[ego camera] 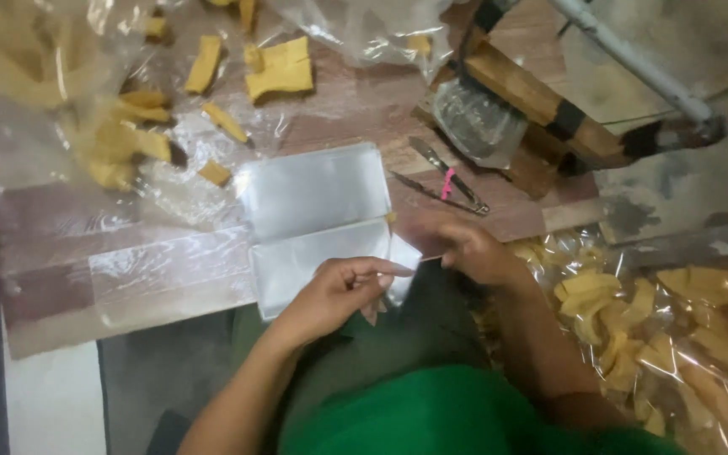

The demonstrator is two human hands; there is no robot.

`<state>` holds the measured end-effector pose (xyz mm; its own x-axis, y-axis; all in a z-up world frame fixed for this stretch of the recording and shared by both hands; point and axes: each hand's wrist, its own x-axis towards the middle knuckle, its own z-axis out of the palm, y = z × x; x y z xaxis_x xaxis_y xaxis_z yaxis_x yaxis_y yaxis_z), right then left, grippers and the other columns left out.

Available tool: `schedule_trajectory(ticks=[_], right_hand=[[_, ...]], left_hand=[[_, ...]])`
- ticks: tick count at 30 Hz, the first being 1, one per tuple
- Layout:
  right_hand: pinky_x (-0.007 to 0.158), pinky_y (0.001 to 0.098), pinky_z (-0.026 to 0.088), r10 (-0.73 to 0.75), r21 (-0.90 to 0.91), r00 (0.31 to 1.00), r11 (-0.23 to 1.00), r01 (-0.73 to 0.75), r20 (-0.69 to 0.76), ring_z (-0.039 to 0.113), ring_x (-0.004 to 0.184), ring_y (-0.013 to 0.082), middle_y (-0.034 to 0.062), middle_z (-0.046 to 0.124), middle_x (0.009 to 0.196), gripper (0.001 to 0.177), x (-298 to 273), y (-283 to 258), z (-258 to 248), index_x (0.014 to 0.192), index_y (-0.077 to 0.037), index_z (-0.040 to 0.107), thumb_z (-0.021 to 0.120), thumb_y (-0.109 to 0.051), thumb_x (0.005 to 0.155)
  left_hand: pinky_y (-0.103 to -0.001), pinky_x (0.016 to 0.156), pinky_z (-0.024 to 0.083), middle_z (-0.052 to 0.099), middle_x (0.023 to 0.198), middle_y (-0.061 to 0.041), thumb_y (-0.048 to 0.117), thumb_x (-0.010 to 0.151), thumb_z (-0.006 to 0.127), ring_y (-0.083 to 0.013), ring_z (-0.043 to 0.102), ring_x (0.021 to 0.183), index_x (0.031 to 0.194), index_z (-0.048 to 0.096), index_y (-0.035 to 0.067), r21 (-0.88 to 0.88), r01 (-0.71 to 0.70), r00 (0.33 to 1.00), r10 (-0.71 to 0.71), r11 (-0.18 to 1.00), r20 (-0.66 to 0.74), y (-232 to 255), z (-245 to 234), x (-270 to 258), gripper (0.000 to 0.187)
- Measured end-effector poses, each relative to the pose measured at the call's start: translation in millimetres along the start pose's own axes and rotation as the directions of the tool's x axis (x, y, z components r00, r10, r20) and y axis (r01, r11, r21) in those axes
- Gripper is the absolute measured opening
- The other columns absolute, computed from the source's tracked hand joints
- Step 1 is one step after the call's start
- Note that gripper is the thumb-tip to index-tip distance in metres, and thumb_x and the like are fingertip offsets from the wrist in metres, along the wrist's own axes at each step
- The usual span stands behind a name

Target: Trimming pieces of dried food with small nippers and placing them into plastic bags for packaging.

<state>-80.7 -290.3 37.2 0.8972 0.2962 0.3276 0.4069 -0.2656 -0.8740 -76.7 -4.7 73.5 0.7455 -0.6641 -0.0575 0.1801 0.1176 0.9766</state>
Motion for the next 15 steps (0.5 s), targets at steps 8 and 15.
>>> schedule_trajectory(ticks=[8, 15], right_hand=[[0.068, 0.0345, 0.053, 0.206, -0.333, 0.971, 0.913, -0.236, -0.125, 0.07, 0.064, 0.0232, 0.005, 0.069, 0.062, 0.014, -28.3, -44.3, -52.8, 0.084, -0.009, 0.073, 0.083, -0.02, 0.082], [0.079, 0.0346, 0.052, 0.304, -0.25, 0.847, 0.863, -0.439, -0.436, 0.069, 0.082, 0.0186, 0.0101, 0.074, 0.085, 0.024, -72.2, -38.6, -115.5, 0.103, -0.008, 0.078, 0.083, -0.023, 0.085]], left_hand=[[-0.037, 0.072, 0.059, 0.078, 0.089, -0.012, 0.028, 0.09, 0.075, -0.0235, 0.07, 0.08, 0.112, 0.079, 0.012, 0.444, -0.18, 0.983, 0.181, 0.878, 0.04, 25.2, 21.3, 69.2, 0.028], [-0.04, 0.069, 0.055, 0.072, 0.069, -0.008, 0.029, 0.098, 0.067, -0.0318, 0.071, 0.073, 0.084, 0.075, 0.014, 0.596, -0.283, 0.892, 0.435, 0.752, -0.125, 47.5, 53.6, 159.5, 0.022]])
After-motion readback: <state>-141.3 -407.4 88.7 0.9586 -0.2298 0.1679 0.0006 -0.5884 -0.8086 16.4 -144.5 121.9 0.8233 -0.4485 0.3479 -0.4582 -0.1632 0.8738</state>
